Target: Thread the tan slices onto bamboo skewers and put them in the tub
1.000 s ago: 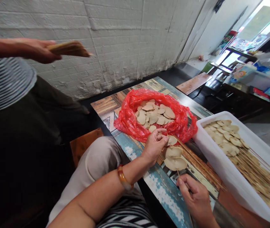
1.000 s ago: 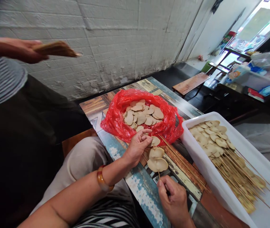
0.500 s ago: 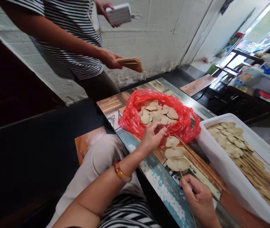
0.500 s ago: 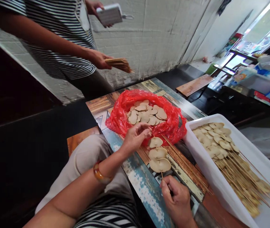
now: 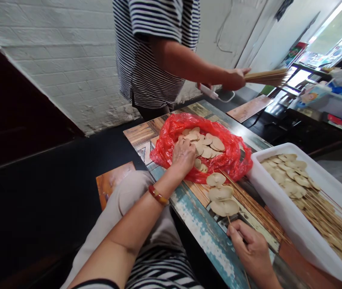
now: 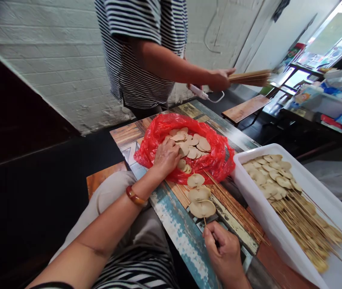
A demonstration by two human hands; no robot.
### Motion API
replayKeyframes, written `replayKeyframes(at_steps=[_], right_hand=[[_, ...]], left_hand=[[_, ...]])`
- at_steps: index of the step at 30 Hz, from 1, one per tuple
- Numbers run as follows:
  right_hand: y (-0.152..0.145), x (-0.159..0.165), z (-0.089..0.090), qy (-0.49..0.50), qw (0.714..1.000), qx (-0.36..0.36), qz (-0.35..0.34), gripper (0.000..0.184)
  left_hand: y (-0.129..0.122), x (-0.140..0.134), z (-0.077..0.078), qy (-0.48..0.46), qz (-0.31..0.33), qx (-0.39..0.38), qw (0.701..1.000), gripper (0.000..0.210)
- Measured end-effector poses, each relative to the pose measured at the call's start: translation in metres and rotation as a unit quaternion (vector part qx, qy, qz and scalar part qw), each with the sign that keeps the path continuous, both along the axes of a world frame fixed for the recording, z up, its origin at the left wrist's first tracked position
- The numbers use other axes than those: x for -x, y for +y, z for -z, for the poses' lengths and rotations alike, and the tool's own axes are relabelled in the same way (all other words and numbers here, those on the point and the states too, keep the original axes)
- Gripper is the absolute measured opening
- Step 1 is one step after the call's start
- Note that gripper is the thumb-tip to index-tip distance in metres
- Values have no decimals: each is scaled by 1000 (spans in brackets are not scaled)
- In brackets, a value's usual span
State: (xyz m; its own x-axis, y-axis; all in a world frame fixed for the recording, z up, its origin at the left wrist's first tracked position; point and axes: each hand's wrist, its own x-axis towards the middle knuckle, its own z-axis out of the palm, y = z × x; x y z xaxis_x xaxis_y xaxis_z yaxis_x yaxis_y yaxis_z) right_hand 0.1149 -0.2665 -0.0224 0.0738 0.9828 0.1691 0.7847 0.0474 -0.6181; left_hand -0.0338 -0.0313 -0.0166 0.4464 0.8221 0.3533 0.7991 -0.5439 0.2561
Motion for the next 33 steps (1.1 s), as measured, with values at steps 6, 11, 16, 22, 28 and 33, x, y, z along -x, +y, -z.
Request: replayKeyframes(at_steps=[6, 11, 16, 22, 28, 33], right_hand=[[1, -1, 1, -13, 1000, -6, -4, 29], [1, 0, 0, -2, 1000, -6, 0, 29], [0, 1, -3, 12, 1000, -5, 8, 30], [-2, 1, -2, 41, 999, -4, 2, 30], [-6, -4, 1, 68, 997, 39, 14, 30], [-11, 1, 2, 110, 992, 58, 22, 30]], left_hand=[[-2, -2, 2, -25, 14, -32, 999, 12], [-4, -2, 4, -187, 62, 26, 980, 8], [-15, -5, 1, -433, 102, 236, 864, 7], [-46, -6, -2, -523, 126, 446, 715, 12], [-54, 2, 3, -551, 130, 497, 657, 24], [-54, 14, 5, -578, 105, 492, 642, 34]])
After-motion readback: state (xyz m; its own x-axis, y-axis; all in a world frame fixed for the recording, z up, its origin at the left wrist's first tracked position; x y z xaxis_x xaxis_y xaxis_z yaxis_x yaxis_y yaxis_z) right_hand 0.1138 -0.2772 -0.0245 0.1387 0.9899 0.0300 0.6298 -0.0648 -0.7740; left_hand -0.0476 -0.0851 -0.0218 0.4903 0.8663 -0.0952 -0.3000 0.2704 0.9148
